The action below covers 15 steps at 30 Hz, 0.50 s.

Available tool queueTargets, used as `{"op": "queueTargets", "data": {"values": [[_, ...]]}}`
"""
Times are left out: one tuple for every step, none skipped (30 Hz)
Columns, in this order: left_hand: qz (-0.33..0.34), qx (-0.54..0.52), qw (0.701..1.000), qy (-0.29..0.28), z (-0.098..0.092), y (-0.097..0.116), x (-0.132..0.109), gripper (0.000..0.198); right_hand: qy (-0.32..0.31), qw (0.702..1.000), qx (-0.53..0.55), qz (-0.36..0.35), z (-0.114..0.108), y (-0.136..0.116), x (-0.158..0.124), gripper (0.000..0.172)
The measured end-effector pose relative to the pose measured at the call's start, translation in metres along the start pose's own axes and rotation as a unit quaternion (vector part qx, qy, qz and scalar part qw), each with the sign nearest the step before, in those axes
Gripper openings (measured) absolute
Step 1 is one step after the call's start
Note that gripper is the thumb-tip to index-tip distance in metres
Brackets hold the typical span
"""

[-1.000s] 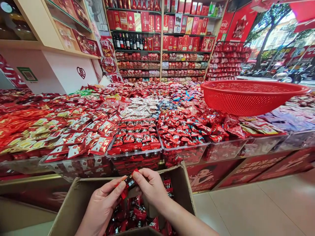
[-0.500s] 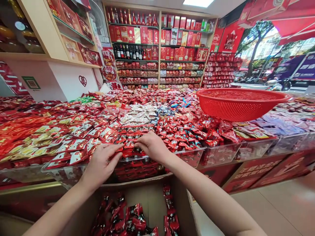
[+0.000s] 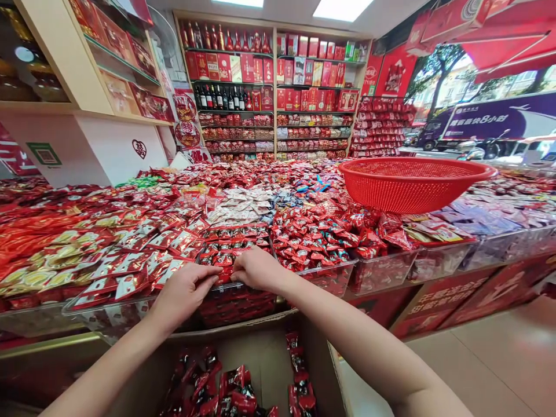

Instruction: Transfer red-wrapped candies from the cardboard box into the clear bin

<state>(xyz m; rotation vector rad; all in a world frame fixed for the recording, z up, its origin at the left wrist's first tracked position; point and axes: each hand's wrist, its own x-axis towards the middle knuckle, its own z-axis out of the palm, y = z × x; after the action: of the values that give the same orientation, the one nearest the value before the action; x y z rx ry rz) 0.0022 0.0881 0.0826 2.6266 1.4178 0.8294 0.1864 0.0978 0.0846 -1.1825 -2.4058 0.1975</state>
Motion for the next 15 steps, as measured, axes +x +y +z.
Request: {"op": "queueTargets", "data": {"values": [[-0.002,-0.002,1.0,0.001,0.001,0.0,0.001,0.023,-0.001,1.0,0.002,0.0,0.001,0.001,0.001,0.013],[-0.003,-0.005,1.0,0.003,0.001,0.0,0.001,0.023,-0.005,1.0,0.004,0.0,0.002,0.001,0.002,0.013],[-0.003,-0.008,1.0,0.007,0.001,0.0,0.002,0.023,-0.009,1.0,0.006,-0.002,0.001,0.001,0.003,0.013],[-0.001,-0.013,1.0,0.012,0.001,0.0,0.003,0.023,-0.011,1.0,0.008,-0.006,-0.001,0.001,0.003,0.013],[0.004,-0.019,1.0,0.018,-0.001,0.0,0.003,0.023,-0.005,1.0,0.009,-0.008,-0.004,0.0,0.002,0.015],[0.009,-0.026,0.999,0.027,-0.003,0.0,0.002,0.023,0.013,1.0,0.01,-0.006,-0.01,-0.002,0.0,0.017],[0.014,-0.033,0.999,0.039,-0.006,0.0,-0.001,0.022,0.04,0.999,0.012,0.0,-0.017,-0.005,-0.003,0.018],[0.016,-0.039,0.998,0.056,-0.009,-0.001,-0.006,0.022,0.067,0.997,0.02,0.009,-0.024,-0.008,-0.008,0.017],[0.016,-0.044,0.996,0.082,-0.012,-0.003,-0.013,0.022,0.084,0.996,0.037,0.016,-0.03,-0.012,-0.015,0.015],[0.018,-0.052,0.992,0.116,-0.015,-0.005,-0.023,0.021,0.08,0.994,0.067,0.016,-0.033,-0.016,-0.023,0.013],[0.018,-0.06,0.987,0.15,-0.015,-0.008,-0.036,0.021,0.047,0.993,0.108,0.009,-0.032,-0.019,-0.03,0.014],[0.028,-0.082,0.976,0.198,-0.012,-0.011,-0.049,0.023,-0.011,0.988,0.152,-0.002,-0.024,-0.022,-0.038,0.015],[0.043,-0.105,0.965,0.236,-0.007,-0.013,-0.064,0.028,-0.083,0.978,0.189,-0.01,-0.009,-0.025,-0.044,0.015],[0.045,-0.127,0.962,0.239,0.001,-0.015,-0.078,0.034,-0.161,0.964,0.211,-0.013,0.012,-0.027,-0.048,0.015],[0.031,-0.16,0.955,0.247,0.012,-0.017,-0.092,0.035,-0.221,0.953,0.209,0.007,0.04,-0.028,-0.051,0.013]]}}
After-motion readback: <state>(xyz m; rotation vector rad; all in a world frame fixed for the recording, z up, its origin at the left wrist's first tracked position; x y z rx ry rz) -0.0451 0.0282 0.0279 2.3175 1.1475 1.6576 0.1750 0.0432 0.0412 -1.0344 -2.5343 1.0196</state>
